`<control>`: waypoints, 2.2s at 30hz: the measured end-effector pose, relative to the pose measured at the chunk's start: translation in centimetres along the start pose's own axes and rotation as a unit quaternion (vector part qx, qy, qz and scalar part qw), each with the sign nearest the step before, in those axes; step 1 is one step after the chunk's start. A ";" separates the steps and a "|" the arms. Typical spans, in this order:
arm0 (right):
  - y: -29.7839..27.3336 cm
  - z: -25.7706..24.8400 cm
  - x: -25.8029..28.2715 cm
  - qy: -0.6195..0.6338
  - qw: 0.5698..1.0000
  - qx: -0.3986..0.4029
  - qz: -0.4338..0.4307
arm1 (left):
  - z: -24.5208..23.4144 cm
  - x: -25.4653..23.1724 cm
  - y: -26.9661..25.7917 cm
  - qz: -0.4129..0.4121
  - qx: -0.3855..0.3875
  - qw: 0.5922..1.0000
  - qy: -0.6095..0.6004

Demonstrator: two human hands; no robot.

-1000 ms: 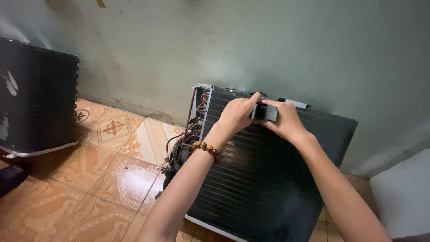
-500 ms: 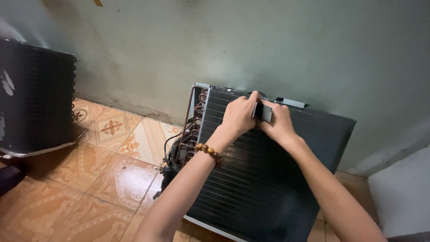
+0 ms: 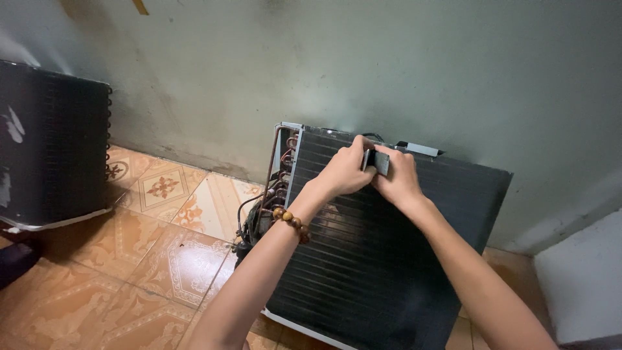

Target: Straightening the bent aluminum fins of an air conditioner condenser using two small metal plates.

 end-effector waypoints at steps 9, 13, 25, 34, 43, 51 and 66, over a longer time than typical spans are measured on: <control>0.0 0.0 0.7 0.009 1.000 -0.023 0.007 | 1.0 -0.1 0.5 -0.040 -0.033 0.999 0.011; 0.0 0.2 0.1 0.010 1.000 -0.020 0.002 | 0.4 -1.2 -0.8 -0.047 -0.025 0.999 -0.009; 0.2 -0.4 2.0 -0.003 1.000 -0.015 -0.017 | -0.2 -1.4 -1.5 -0.057 -0.016 0.997 -0.055; -0.1 -0.5 1.1 0.017 0.999 -0.032 -0.035 | -0.7 -0.9 -1.7 -0.062 -0.016 0.990 -0.127; -0.8 -1.0 2.1 0.078 0.994 -0.071 0.042 | -0.3 -0.8 -1.6 -0.061 -0.005 0.985 -0.160; -0.7 -1.2 3.4 0.049 0.993 -0.087 0.067 | -0.3 -0.6 -1.5 -0.081 0.017 0.985 -0.152; -0.9 -1.4 4.0 0.038 0.992 -0.100 0.071 | 0.1 0.3 -0.6 -0.085 0.025 0.982 -0.165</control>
Point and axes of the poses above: each hand's wrist, its own y-axis towards the middle knuckle, its own z-axis out of the palm, x = y × z, the point moved 3 cm from there along y, towards the middle knuckle, and after that the axes turned 15 degrees about -z, right-handed, at the moved point
